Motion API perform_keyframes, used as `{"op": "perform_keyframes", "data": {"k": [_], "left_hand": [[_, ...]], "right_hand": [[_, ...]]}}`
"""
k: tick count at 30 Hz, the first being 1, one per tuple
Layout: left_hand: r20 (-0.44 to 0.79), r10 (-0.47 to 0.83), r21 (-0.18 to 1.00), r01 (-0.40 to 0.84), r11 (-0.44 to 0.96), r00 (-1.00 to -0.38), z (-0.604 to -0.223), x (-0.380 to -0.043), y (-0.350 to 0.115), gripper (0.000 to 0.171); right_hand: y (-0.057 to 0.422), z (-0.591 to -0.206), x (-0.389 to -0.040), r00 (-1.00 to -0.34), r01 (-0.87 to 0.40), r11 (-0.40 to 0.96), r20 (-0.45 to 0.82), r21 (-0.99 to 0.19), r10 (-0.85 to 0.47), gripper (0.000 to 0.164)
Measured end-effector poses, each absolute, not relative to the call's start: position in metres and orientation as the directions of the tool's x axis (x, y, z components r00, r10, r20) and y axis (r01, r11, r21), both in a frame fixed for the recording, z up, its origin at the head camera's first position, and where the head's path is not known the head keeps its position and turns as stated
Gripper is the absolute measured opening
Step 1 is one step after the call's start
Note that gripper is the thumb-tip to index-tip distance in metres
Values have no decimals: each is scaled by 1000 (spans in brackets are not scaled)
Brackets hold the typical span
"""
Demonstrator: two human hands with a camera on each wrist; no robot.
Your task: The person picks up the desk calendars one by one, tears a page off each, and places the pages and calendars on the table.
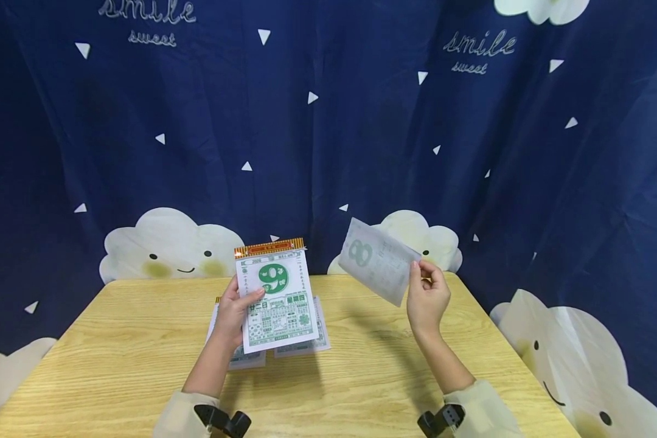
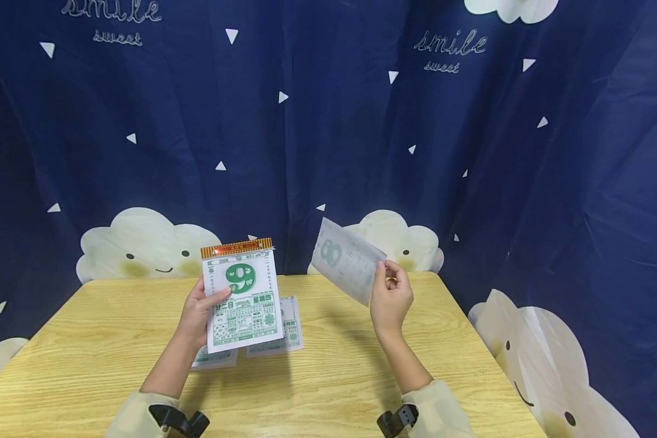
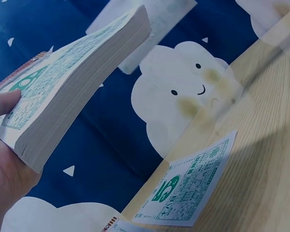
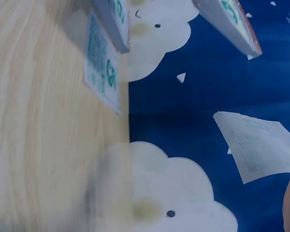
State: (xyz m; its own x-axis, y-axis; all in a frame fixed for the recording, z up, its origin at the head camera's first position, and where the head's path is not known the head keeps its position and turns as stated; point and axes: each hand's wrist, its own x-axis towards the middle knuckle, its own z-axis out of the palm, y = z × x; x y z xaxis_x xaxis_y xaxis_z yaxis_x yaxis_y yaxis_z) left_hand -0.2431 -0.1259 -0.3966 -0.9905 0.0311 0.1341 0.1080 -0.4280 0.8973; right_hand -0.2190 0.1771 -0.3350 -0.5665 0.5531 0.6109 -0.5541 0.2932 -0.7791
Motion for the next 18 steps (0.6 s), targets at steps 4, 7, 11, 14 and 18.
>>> {"op": "perform_keyframes", "data": {"k": [4,7,11,14,18], "left_hand": [[149,36,891,118,-438,-988,-397,-243,-127,51],[153,39,888,120,-443,-987,-398,-243,-127,49],[152,46,892,117,-438,-987,-399,-243,-129,50],[145,48,896,111,-431,-988,-401,-243,-130,51],[133,43,897,101,-429,-990,-403,-243,-131,51]], "right_hand": [[183,-344,-225,-542,-513,364,622,-777,564,18],[191,-355,-234,-529,-494,398,631,-773,567,17],[203,-375,-250,-520,-479,431,643,-765,563,18],[209,-386,-258,-520,-474,446,651,-759,554,18],[212,-394,-263,-525,-464,481,668,-744,527,17]]}}
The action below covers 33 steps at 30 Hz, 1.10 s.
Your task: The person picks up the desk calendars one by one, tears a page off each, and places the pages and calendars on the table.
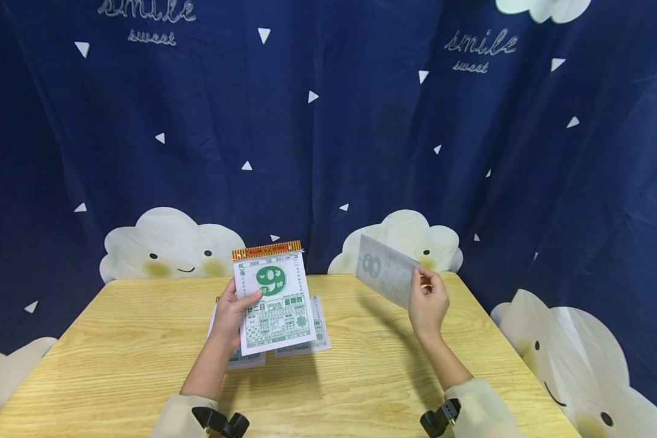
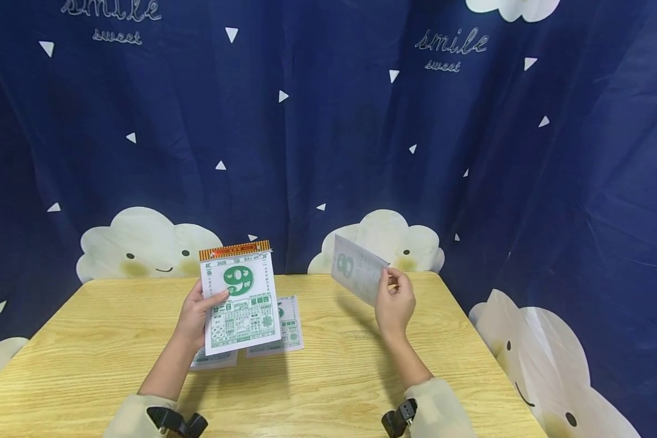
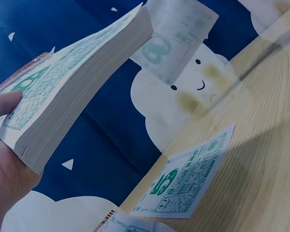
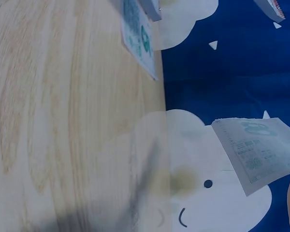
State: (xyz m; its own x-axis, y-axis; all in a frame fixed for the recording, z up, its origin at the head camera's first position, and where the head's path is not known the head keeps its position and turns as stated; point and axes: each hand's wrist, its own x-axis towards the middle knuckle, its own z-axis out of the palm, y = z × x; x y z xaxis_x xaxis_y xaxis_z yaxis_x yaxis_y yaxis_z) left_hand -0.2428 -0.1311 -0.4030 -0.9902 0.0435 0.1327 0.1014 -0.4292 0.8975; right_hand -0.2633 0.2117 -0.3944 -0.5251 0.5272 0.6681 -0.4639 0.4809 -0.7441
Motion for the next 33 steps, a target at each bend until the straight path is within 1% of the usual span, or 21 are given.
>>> {"op": "perform_keyframes", "data": {"k": [5,14,27,33], "left_hand": [[121,37,900,94,-426,-992,-405,-243,-132,50],[100,22,904,82,-419,-995,-406,-244,-137,52],[21,26,911,8,-413,-999,-408,-241,-146,63],[-3,24,913,-13,-408,-1000,-411,-241,-149,64]], "right_hand": [[214,-405,-268,-541,-406,554,680,-727,495,17],[218,-420,-274,-554,-308,641,680,-703,480,16],[215,-427,-279,-569,-249,685,675,-685,469,19],[214,-432,-280,-579,-243,707,684,-664,444,19]]}}
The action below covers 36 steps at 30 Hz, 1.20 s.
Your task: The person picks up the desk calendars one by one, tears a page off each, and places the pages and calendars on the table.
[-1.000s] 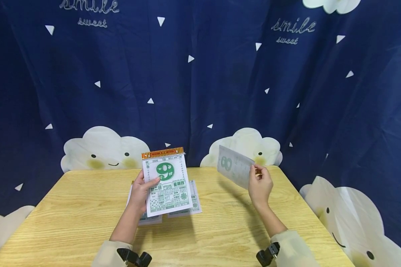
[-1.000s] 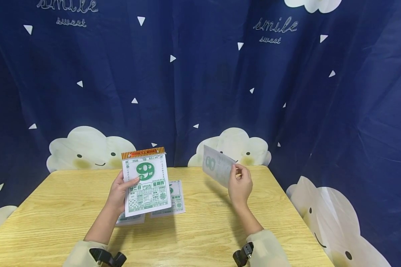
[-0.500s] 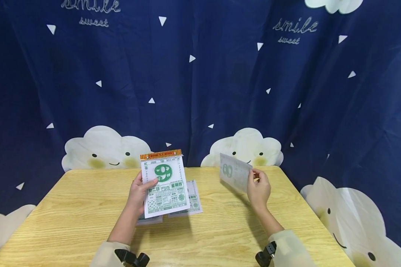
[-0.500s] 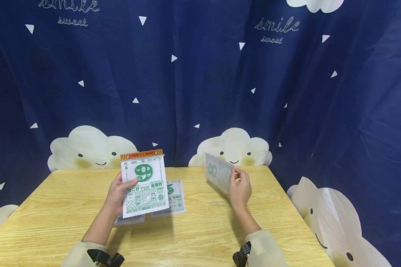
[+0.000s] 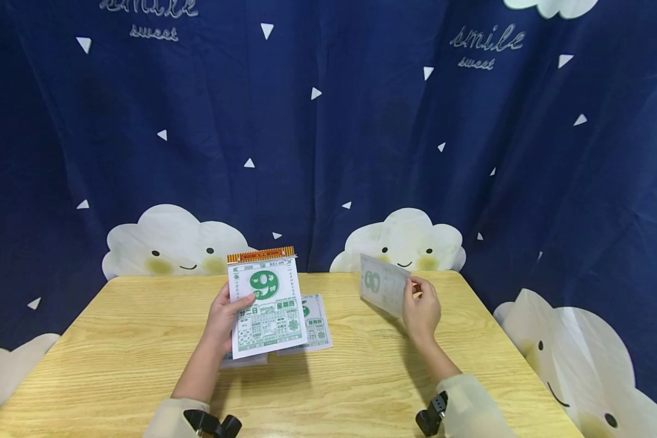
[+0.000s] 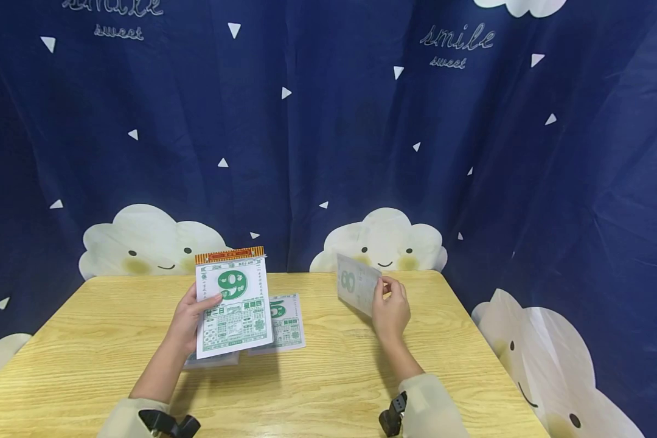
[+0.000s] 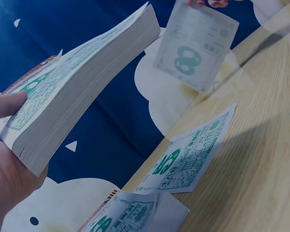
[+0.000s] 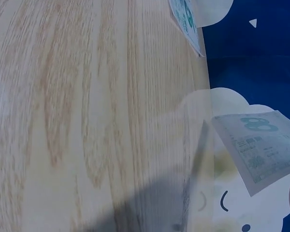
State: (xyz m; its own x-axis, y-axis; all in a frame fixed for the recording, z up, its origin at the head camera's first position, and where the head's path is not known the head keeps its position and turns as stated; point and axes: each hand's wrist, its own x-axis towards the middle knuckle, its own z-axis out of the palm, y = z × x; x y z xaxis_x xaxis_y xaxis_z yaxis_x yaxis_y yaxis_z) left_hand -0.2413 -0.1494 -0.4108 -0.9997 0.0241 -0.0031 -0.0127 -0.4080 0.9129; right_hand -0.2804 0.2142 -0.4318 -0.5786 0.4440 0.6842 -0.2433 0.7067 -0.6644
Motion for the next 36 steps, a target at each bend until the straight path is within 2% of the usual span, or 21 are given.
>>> {"op": "perform_keyframes", "data": {"k": [6,13,18,36], "left_hand": [[-25,20,913,-30,-407,-1000,-412,-241,-152,63],[-30,20,910,-35,-412,-999,-412,-240,-154,64],[-37,10,912,-38,-408,-999,-413,-240,-155,65],[-45,4,917,-43,-396,-999,-412,-238,-160,63]], "right_hand": [[211,-439,-279,-607,-250,782,722,-570,333,16],[206,-448,-278,-587,-341,864,802,-370,112,10],[204,-455,-275,-608,-382,888,794,-257,-32,6],[195,-467,-261,-645,-496,864,703,-87,-299,5]]}}
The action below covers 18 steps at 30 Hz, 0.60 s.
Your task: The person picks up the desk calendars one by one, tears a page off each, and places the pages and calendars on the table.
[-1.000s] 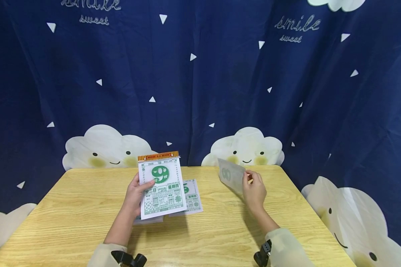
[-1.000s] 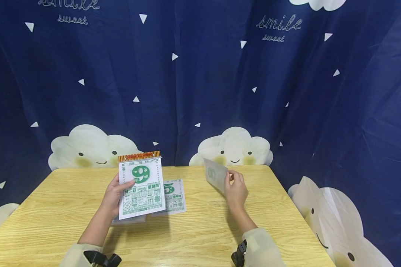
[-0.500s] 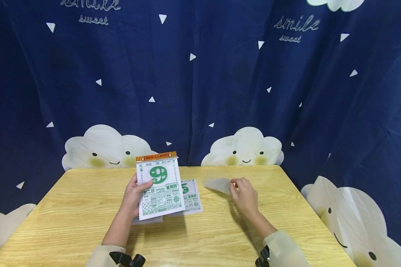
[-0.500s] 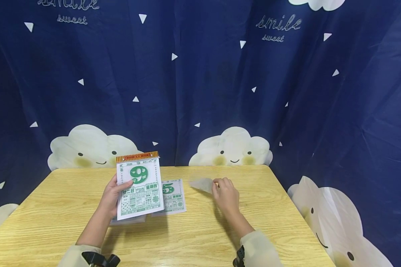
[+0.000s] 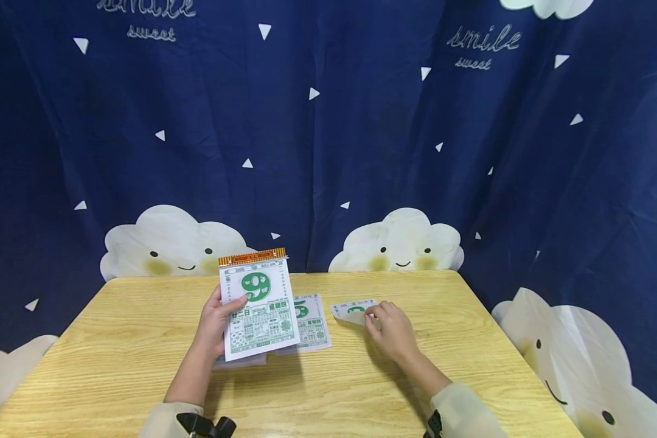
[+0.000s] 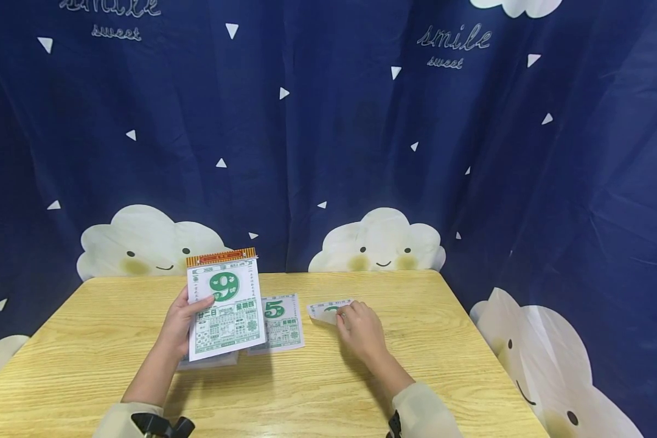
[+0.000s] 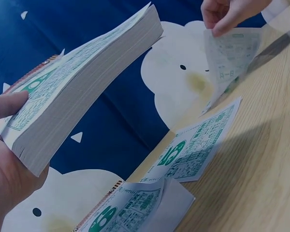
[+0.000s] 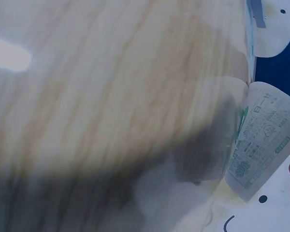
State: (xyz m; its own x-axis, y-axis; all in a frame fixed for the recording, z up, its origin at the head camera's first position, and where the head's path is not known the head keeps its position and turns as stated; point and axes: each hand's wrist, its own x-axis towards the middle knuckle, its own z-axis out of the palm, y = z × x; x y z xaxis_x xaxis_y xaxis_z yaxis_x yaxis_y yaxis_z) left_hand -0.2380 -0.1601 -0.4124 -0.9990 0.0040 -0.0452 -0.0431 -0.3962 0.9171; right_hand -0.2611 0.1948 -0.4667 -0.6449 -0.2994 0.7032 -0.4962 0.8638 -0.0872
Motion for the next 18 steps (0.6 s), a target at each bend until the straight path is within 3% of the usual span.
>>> {"op": "perform_keyframes", "data": {"k": [11,18], "left_hand": [[-52,2,917,-48,-396,-999,-412,-238,-163,63],[-85,2,917,-79,-390,-996,-412,-238,-167,66]], "right_hand": [[186,-476,-252,-661,-562,827,602,-3,-447,6],[182,-480,-249,-736,-542,840,492,-16,-466,6]]}}
